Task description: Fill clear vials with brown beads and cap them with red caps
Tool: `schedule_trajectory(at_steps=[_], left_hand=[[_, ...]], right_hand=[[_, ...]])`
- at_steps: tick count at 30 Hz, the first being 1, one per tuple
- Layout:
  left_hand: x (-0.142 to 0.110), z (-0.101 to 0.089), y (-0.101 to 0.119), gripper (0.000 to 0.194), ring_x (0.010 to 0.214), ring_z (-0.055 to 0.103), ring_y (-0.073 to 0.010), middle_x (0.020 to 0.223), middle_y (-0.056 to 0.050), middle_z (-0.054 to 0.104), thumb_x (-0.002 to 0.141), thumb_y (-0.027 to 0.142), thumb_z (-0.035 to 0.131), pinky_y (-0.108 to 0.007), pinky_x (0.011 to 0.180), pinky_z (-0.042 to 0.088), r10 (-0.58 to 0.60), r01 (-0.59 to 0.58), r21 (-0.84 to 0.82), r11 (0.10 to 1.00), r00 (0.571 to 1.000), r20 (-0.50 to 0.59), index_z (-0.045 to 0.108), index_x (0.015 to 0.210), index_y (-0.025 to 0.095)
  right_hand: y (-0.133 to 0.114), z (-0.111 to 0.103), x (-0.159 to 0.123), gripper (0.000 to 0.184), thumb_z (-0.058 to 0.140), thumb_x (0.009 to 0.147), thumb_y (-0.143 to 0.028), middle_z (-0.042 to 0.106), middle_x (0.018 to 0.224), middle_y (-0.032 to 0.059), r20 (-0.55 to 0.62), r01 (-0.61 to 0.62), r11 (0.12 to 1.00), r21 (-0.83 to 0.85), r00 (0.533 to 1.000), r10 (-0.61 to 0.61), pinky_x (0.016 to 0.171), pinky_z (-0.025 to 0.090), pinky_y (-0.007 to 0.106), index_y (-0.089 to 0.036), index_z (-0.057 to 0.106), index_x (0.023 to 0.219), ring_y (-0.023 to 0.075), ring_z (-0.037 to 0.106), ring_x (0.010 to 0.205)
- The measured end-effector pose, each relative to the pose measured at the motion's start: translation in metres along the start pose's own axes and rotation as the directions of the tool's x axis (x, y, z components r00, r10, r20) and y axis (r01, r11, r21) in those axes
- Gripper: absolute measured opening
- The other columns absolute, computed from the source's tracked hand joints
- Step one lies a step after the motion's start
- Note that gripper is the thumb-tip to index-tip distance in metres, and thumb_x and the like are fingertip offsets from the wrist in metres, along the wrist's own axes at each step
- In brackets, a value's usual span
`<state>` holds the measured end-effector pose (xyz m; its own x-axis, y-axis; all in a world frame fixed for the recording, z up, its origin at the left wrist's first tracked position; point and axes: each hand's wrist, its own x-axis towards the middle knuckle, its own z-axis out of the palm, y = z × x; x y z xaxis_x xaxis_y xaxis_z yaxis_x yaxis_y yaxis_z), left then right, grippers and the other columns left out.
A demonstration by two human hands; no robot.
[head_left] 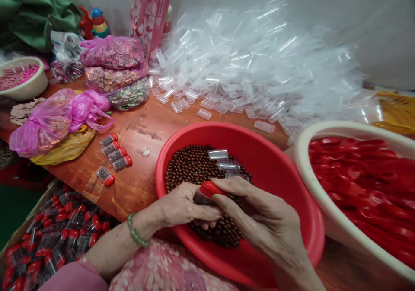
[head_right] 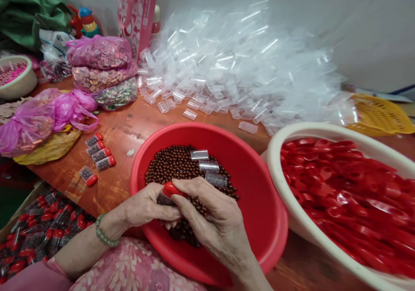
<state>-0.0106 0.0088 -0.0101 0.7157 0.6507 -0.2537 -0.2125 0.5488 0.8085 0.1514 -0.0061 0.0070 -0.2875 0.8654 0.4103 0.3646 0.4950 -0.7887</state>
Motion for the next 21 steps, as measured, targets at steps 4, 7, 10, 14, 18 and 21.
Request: schedule_trajectory(at_steps=[4, 7, 10, 14, 18, 21], left_hand=[[-0.001, 0.0, 0.001, 0.052, 0.046, 0.049, -0.0075, 0.051, 0.003, 0.053, 0.053, 0.059, 0.08, -0.021, 0.048, 0.036, -0.05, 0.048, -0.061, 0.997, 0.998, -0.023, 0.058, 0.059, 0.013], [-0.002, 0.0, 0.001, 0.048, 0.048, 0.051, -0.0077, 0.053, 0.001, 0.057, 0.053, 0.053, 0.083, -0.021, 0.053, 0.041, -0.1, 0.094, -0.149, 0.984, 0.994, -0.037, 0.06, 0.057, 0.011], [0.0, 0.001, -0.001, 0.046, 0.054, 0.056, -0.0093, 0.057, -0.001, 0.062, 0.051, 0.049, 0.085, -0.022, 0.06, 0.045, -0.14, 0.124, -0.248, 0.961, 0.989, -0.046, 0.064, 0.06, 0.009], [0.004, 0.002, -0.003, 0.046, 0.053, 0.057, -0.0105, 0.055, -0.001, 0.062, 0.043, 0.044, 0.089, -0.023, 0.058, 0.046, -0.196, 0.16, -0.343, 0.926, 0.978, -0.074, 0.064, 0.06, 0.01], [0.003, 0.001, -0.002, 0.049, 0.05, 0.055, -0.0091, 0.053, 0.0, 0.06, 0.041, 0.047, 0.089, -0.021, 0.055, 0.044, -0.221, 0.181, -0.336, 0.924, 0.972, -0.084, 0.063, 0.059, 0.01], [0.001, 0.0, 0.0, 0.048, 0.047, 0.051, -0.0068, 0.051, 0.002, 0.057, 0.04, 0.045, 0.089, -0.019, 0.052, 0.039, -0.219, 0.184, -0.33, 0.926, 0.973, -0.072, 0.06, 0.055, 0.01]], right_hand=[[0.001, 0.002, -0.002, 0.026, 0.059, 0.088, -0.014, 0.068, 0.093, 0.0028, -0.008, 0.054, 0.994, -0.093, 0.998, -0.056, 0.072, 0.054, 0.027, -0.026, 0.061, 0.111, 0.0151, 0.065, 0.081], [0.002, 0.001, -0.004, 0.044, 0.061, 0.087, -0.043, 0.067, 0.101, 0.0103, 0.095, 0.17, 0.95, -0.263, 0.984, -0.15, 0.074, 0.056, 0.036, -0.02, 0.052, 0.123, 0.0231, 0.065, 0.089], [0.004, 0.003, -0.005, 0.078, 0.058, 0.079, -0.064, 0.063, 0.106, 0.0198, 0.204, 0.275, 0.845, -0.459, 0.958, -0.201, 0.075, 0.055, 0.044, -0.009, 0.042, 0.132, 0.0316, 0.063, 0.096], [0.006, 0.011, -0.001, 0.061, 0.056, 0.086, -0.04, 0.063, 0.101, 0.0214, 0.203, 0.369, 0.695, -0.617, 0.928, -0.313, 0.075, 0.052, 0.04, -0.002, 0.04, 0.13, 0.0296, 0.061, 0.094], [0.007, 0.012, 0.005, 0.053, 0.053, 0.084, -0.034, 0.063, 0.092, 0.0184, 0.231, 0.433, 0.625, -0.65, 0.896, -0.38, 0.073, 0.049, 0.038, 0.0, 0.044, 0.123, 0.0263, 0.06, 0.086], [0.008, 0.011, 0.008, 0.05, 0.055, 0.082, -0.033, 0.063, 0.085, 0.0158, 0.239, 0.463, 0.614, -0.639, 0.878, -0.414, 0.071, 0.048, 0.037, -0.001, 0.047, 0.12, 0.0245, 0.06, 0.079]])
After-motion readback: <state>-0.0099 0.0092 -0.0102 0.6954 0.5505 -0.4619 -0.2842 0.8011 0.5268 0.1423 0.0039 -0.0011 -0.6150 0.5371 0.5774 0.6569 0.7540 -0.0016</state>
